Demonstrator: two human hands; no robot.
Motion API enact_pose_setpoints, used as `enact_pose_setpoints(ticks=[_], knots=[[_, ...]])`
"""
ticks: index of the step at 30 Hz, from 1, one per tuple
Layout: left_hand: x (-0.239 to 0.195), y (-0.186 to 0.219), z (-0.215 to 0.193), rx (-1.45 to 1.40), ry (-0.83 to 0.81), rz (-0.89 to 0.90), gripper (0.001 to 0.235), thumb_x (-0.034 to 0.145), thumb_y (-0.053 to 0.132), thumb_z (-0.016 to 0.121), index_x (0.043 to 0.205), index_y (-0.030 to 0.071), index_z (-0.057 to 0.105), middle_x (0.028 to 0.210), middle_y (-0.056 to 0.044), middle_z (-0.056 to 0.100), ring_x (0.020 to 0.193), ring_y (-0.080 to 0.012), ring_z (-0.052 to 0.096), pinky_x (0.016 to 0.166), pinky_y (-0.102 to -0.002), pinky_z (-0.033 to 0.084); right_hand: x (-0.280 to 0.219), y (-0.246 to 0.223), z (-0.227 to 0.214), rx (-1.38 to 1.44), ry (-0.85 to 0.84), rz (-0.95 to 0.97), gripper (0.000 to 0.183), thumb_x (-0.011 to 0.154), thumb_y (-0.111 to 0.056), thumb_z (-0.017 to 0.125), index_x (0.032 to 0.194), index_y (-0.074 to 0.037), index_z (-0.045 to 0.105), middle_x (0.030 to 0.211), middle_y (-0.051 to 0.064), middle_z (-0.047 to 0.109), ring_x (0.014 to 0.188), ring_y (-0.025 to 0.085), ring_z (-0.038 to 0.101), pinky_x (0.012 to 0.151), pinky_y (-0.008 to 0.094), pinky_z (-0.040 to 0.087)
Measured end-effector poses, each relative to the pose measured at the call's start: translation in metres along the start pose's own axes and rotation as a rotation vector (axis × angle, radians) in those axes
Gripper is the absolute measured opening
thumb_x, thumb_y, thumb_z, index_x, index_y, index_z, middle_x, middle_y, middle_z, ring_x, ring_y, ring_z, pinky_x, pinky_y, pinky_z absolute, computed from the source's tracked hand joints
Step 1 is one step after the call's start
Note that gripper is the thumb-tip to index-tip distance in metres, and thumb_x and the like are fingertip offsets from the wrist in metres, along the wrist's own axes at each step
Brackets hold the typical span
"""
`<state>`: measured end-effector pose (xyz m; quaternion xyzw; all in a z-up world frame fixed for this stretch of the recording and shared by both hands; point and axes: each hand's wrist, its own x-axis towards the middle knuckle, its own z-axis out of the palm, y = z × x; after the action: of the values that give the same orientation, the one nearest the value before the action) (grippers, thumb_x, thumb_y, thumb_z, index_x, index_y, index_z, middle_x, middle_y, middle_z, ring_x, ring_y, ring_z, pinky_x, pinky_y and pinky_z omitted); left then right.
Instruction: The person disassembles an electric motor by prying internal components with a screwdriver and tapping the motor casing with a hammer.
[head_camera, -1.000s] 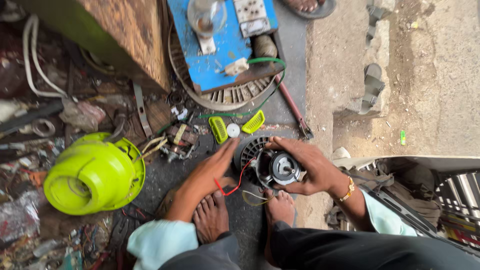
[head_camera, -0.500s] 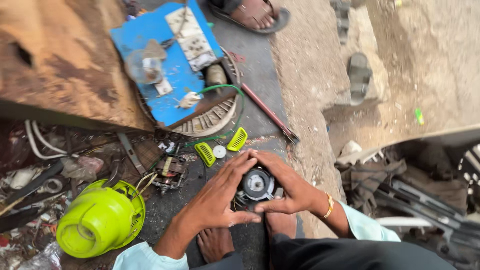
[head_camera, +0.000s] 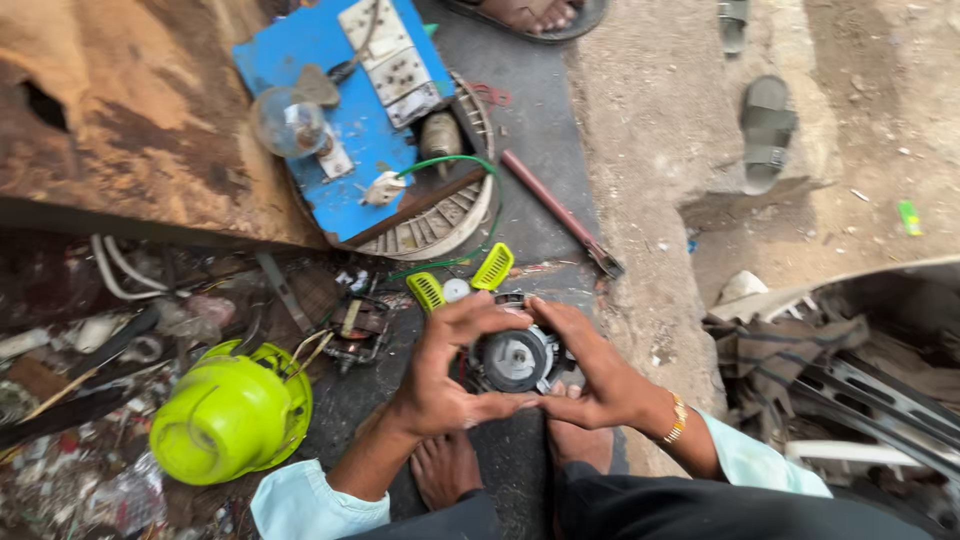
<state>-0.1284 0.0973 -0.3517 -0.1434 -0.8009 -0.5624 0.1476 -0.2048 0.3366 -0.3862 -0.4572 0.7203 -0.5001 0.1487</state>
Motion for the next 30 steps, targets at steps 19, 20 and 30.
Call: enact_pose_setpoints(ticks=[19, 20, 30], knots=[[-0.221, -0.106, 0.018, 0.545, 0.317, -0.508, 0.032, 0.085, 0.014, 0.079, 0.112, 0.003, 0.065, 0.138, -0.016, 0.059, 0.122, -0.0385, 0.061, 0.099, -0.045, 0.051, 0.006, -0.005, 0.006, -0.051, 0.018, -0.001, 0.105, 0.076, -0.019, 0.089, 0.159, -0.001, 0.027, 0.148, 0.022, 0.054, 0.136, 0.036, 0.056, 0.116, 0.045, 0.043], [-0.22, -0.107, 0.015, 0.589, 0.27, -0.523, 0.033, 0.085, 0.017, 0.079, 0.112, 0.003, 0.067, 0.138, -0.015, 0.06, 0.121, -0.0385, 0.06, 0.098, -0.046, 0.05, 0.005, -0.005, 0.007, -0.047, 0.019, 0.006, 0.105, 0.076, -0.02, 0.09, 0.159, -0.001, 0.028, 0.148, 0.022, 0.054, 0.136, 0.036, 0.056, 0.116, 0.044, 0.044], [-0.151, -0.047, -0.028, 0.322, 0.153, -0.47, 0.037, 0.09, 0.03, 0.082, 0.122, 0.013, 0.071, 0.133, -0.003, 0.072, 0.12, -0.0237, 0.074, 0.102, -0.039, 0.061, -0.002, -0.005, -0.001, -0.03, -0.056, 0.016, 0.115, 0.073, -0.025, 0.094, 0.162, -0.005, 0.023, 0.149, 0.021, 0.055, 0.139, 0.035, 0.056, 0.118, 0.045, 0.041]])
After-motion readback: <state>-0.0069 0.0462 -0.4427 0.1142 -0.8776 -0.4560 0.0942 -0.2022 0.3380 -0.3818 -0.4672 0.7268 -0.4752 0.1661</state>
